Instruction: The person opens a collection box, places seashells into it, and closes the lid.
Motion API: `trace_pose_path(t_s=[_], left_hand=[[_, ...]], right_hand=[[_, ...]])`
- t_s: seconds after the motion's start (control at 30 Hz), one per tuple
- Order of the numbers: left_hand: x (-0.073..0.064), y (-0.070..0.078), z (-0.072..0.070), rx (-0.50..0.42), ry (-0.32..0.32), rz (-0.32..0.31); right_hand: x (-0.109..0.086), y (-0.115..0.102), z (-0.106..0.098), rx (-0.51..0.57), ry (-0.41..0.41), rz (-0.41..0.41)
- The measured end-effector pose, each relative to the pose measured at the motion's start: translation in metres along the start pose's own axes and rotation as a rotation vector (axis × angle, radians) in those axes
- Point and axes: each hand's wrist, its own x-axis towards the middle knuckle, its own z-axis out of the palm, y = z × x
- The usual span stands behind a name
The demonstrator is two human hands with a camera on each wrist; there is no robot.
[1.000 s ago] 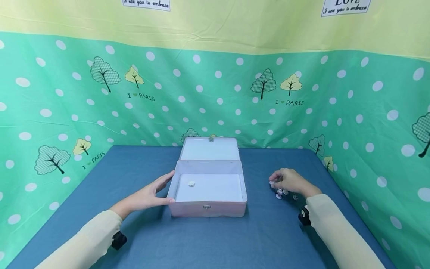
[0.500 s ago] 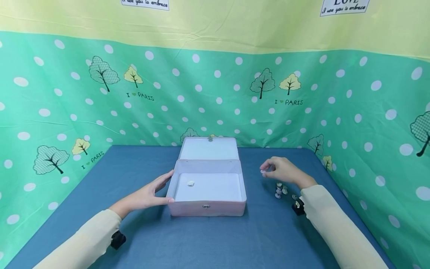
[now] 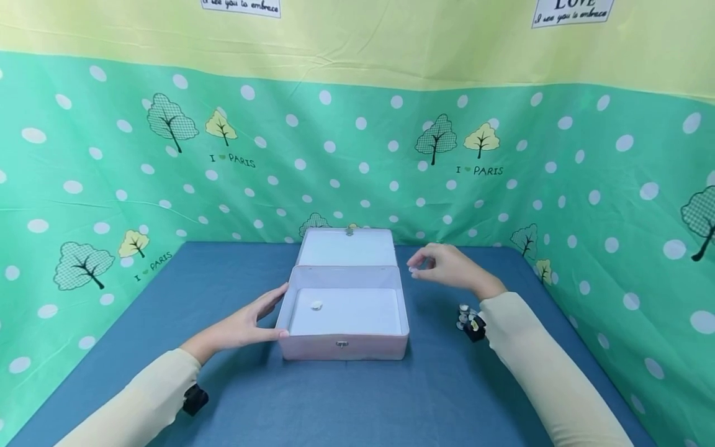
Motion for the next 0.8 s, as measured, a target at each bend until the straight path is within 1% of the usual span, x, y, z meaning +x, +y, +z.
trace_pose_path(t_s=[0.13,0.4,0.57,0.7,0.8], left_hand=[[0.0,0.0,0.001,0.0,0.0,0.0],[-0.001,0.001,0.001,0.006,0.002,-0.007],[0.0,0.001,0.001,0.0,-0.005,-0.001],[0.0,0.001,0.001,-0.006,-0.006,-0.003],[-0.001,0.002,0.001,-0.004,-0.003,-0.004]], right_hand=[[0.01,-0.013,0.002,-0.002,-0.007,-0.027],[0.031,-0.034,0.008,-0.009,-0.029,-0.111],[0.043,-0.049,0.012,0.011,-0.032,-0.133],[0.054,-0.06,0.018,0.026,-0.055,-0.155],[0.065,-0.065,0.024,0.027,-0.08,-0.189]])
